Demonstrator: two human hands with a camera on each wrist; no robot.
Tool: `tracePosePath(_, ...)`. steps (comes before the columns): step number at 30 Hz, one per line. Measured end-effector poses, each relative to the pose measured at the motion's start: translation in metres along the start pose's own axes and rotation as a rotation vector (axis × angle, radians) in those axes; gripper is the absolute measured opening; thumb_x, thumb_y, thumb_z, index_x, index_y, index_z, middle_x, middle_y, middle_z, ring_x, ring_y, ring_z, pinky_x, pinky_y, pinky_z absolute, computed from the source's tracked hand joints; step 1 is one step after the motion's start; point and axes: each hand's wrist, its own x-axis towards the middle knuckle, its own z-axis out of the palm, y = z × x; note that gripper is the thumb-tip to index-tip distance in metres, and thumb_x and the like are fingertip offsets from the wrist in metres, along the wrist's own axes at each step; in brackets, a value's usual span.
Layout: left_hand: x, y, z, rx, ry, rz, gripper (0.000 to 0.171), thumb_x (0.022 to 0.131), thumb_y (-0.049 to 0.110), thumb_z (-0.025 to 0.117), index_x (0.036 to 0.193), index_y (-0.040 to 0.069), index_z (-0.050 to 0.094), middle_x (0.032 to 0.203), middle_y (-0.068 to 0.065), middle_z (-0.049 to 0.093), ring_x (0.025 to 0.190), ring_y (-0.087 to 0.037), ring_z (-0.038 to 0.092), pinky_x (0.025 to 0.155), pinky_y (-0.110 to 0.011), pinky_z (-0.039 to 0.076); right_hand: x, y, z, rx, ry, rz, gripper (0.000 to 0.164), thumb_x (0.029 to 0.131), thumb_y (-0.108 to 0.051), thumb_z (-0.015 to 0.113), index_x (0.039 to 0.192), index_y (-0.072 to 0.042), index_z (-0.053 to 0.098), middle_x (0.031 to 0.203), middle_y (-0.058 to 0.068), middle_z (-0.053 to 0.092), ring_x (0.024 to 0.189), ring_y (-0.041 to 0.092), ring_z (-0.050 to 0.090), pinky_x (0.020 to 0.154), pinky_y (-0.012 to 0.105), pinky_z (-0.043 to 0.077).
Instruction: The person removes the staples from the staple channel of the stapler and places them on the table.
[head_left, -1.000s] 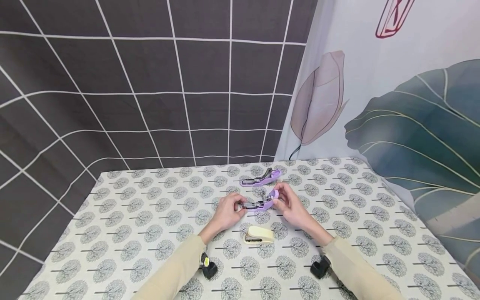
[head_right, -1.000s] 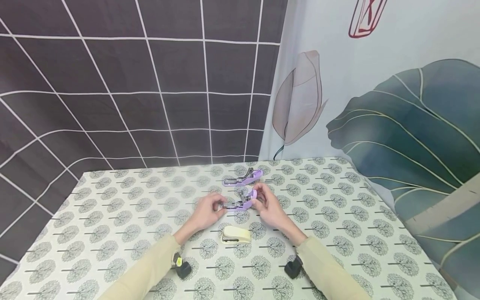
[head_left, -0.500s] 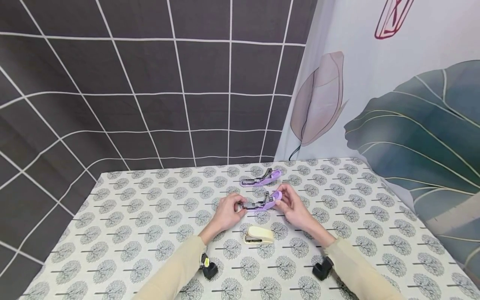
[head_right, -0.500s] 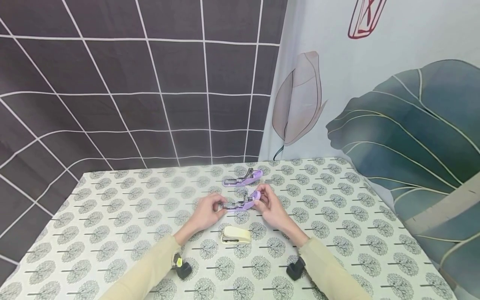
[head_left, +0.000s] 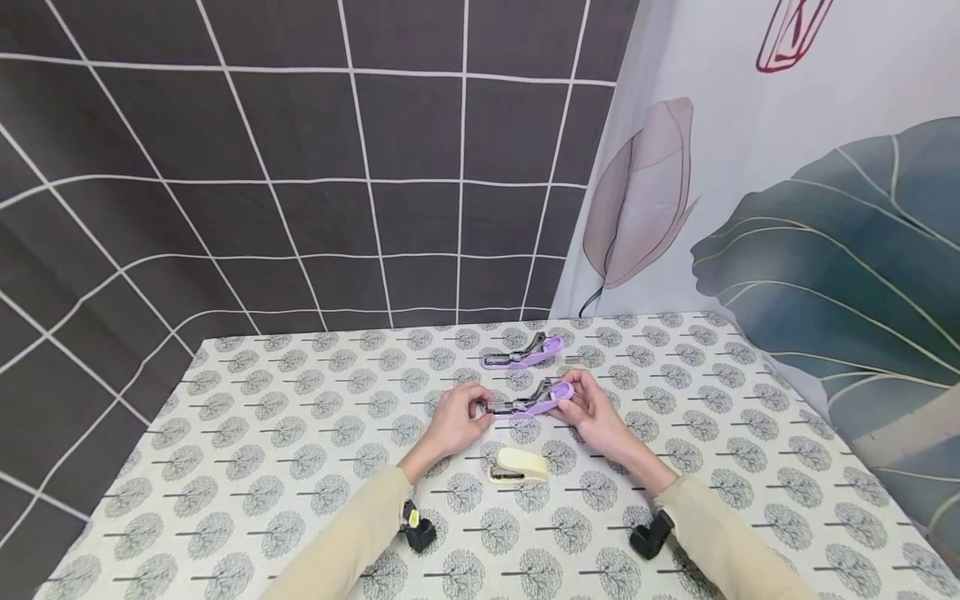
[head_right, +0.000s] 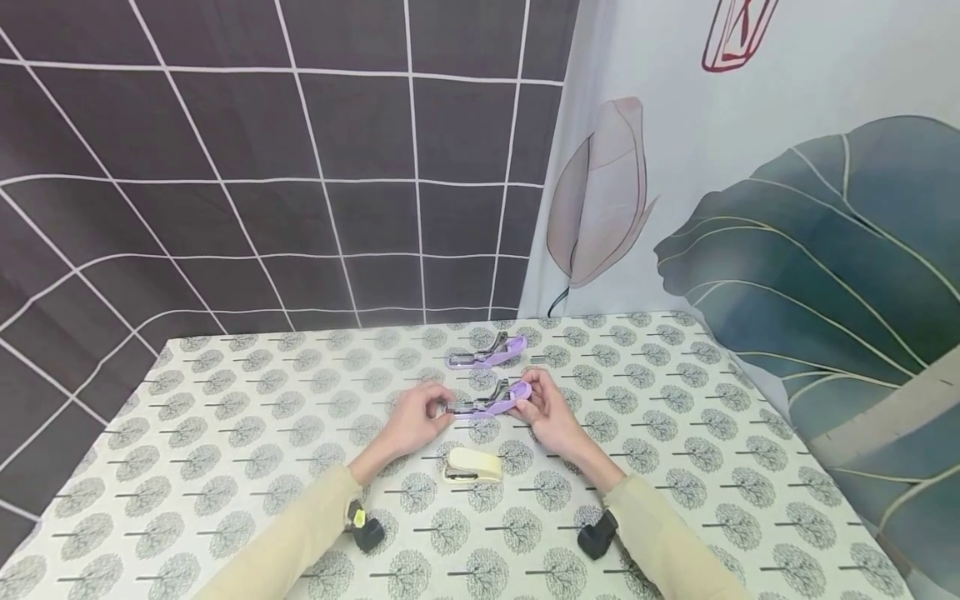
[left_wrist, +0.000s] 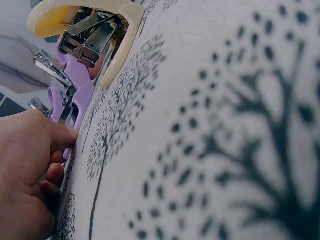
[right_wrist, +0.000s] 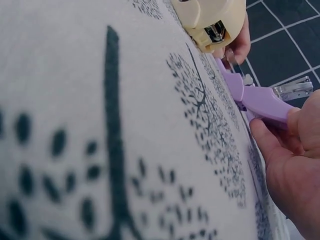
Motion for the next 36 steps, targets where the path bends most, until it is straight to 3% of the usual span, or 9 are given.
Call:
tracePosePath(8,-0.003,-0.003,0.001,-0.016,-0.004,-0.01,0.022,0.079,0.0,0.078,0.099,0.003,0.072,0.078,0.002,0.055,0.064,-0.008,0.045,0.062,-0.025,0.041,-0.002,0.001,-0.001,0.037,-0.014,0.037,0.03,0.095,0.017,0.042,0.123,0.011,0.035,0.126,0.031,0.047,0.118,0.031,0.058,0.096,0.037,0.048)
tracePosePath(13,-0.013,-0.004,0.0,-0.019,-0.006,-0.025,0.021,0.079,-0.001,0.079,0.098,0.005,0.071,0.075,0.002,0.053,0.064,-0.008,0.044,0.064,-0.026,0.04,-0.01,-0.006,0.001,-0.116,0.016,0.06,0.041,0.094,0.006,0.057,0.129,0.009,0.036,0.126,0.028,0.051,0.118,0.039,0.056,0.096,0.031,0.049)
tracePosePath(16,-0.014,-0.003,-0.001,-0.014,-0.01,-0.025,0.021,0.079,-0.001,0.079,0.098,0.005,0.071,0.074,0.002,0.053,0.064,-0.008,0.044,0.063,-0.027,0.04,-0.011,-0.016,0.002,-0.277,0.112,0.001,0.044,0.092,0.003,0.062,0.131,0.009,0.041,0.124,0.025,0.054,0.113,0.036,0.057,0.093,0.024,0.048)
tracePosePath(20,-0.011,-0.005,0.0,-0.007,-0.011,-0.017,0.021,0.079,-0.001,0.079,0.098,0.005,0.071,0.074,0.002,0.053,0.064,-0.007,0.044,0.062,-0.026,0.04,-0.01,-0.037,0.008,-0.463,0.251,-0.198,0.036,0.09,0.008,0.063,0.124,0.007,0.052,0.116,0.023,0.059,0.099,0.03,0.061,0.083,0.023,0.05)
tracePosePath(22,-0.008,-0.005,0.0,-0.006,-0.005,-0.01,0.021,0.079,-0.001,0.078,0.098,0.005,0.071,0.075,0.001,0.053,0.065,-0.007,0.044,0.062,-0.025,0.041,-0.009,-0.047,0.014,-0.499,0.275,-0.269,0.029,0.09,0.009,0.063,0.119,0.007,0.057,0.108,0.02,0.063,0.091,0.028,0.062,0.076,0.023,0.051)
tracePosePath(24,-0.005,-0.005,-0.001,-0.008,-0.003,-0.007,0.021,0.079,-0.001,0.078,0.098,0.005,0.071,0.075,0.001,0.054,0.065,-0.007,0.044,0.062,-0.025,0.041,-0.008,-0.056,0.021,-0.486,0.254,-0.284,0.025,0.089,0.01,0.062,0.114,0.007,0.06,0.099,0.018,0.066,0.083,0.03,0.063,0.071,0.023,0.052)
tracePosePath(27,-0.003,-0.003,-0.002,-0.015,-0.011,-0.013,0.021,0.08,0.0,0.078,0.099,0.004,0.071,0.076,0.001,0.054,0.065,-0.007,0.044,0.062,-0.025,0.041,-0.008,-0.063,0.033,-0.42,0.177,-0.197,0.02,0.091,0.009,0.06,0.111,0.009,0.062,0.09,0.018,0.068,0.074,0.035,0.064,0.063,0.028,0.055)
tracePosePath(31,-0.002,-0.002,-0.003,-0.017,-0.019,-0.016,0.022,0.08,0.001,0.078,0.1,0.004,0.071,0.077,0.002,0.054,0.065,-0.009,0.045,0.062,-0.025,0.041,-0.006,-0.062,0.046,-0.342,0.078,-0.033,0.021,0.093,0.009,0.057,0.113,0.013,0.06,0.089,0.021,0.068,0.071,0.038,0.066,0.06,0.041,0.057)
tracePosePath(36,-0.001,-0.001,-0.001,-0.017,-0.028,-0.021,0.022,0.08,0.002,0.078,0.101,0.005,0.071,0.076,0.001,0.054,0.065,-0.009,0.045,0.062,-0.025,0.04,0.0,-0.051,0.056,-0.3,0.036,0.087,0.021,0.093,0.009,0.058,0.113,0.015,0.059,0.087,0.021,0.068,0.068,0.033,0.067,0.057,0.041,0.057)
